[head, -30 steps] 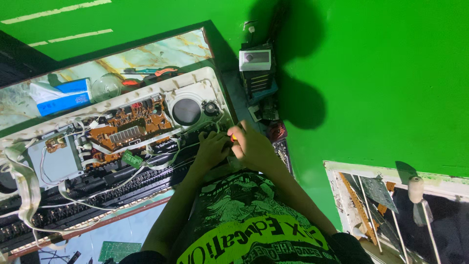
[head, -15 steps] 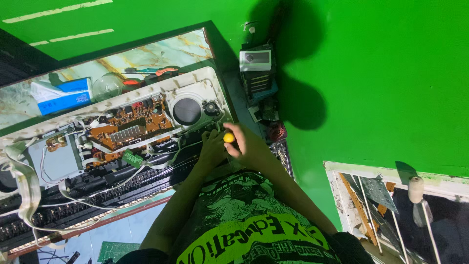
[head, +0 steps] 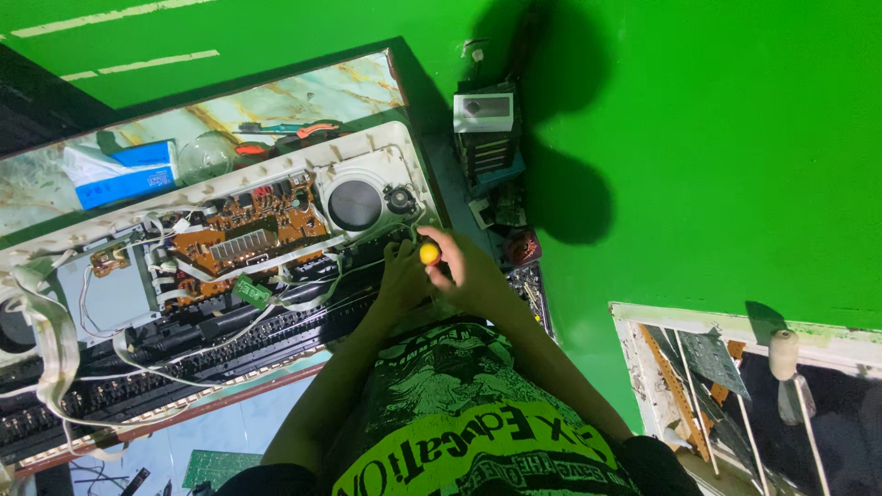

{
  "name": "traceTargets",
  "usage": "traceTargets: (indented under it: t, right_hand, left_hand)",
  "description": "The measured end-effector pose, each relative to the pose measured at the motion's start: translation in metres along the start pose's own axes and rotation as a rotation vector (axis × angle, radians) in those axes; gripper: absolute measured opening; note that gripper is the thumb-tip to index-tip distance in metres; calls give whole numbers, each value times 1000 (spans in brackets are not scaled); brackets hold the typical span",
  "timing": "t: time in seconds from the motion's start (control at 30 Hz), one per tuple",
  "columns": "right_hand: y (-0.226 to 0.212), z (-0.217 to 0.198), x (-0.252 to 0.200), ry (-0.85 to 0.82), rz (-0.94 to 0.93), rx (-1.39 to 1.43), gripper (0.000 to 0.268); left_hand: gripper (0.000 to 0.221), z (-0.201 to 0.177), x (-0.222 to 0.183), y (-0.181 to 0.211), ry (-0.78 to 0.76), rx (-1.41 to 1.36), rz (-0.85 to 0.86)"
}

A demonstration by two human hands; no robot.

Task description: The person uses a screwdriver to remove and secure components on the internal circuit board of a disassembled electronic keyboard, while handling wires and small parts.

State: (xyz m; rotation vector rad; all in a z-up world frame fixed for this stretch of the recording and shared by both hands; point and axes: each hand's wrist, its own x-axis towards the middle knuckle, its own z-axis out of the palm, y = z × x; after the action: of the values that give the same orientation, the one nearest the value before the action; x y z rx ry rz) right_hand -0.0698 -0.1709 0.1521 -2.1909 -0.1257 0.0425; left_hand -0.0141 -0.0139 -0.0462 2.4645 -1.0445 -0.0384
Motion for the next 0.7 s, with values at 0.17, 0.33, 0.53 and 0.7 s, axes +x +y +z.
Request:
traceTargets:
  t: [0.17,0.33,0.53,0.7]
  right_hand:
    - [5,4,-3,-43,109,-28,49]
    - [-1,4,-1,95,-86,-169,47]
    - [4,7,-3,39,-69,-179,45]
    - [3,10,-3,208,-236,-346,41]
  left_hand:
    - [34,10,-2,1,84,81,38]
    - [39,17,-3,-3,174,12,57]
    - [32,10,1,2,-151,177,-43]
    - [47,6,4,2,-27,83,-2]
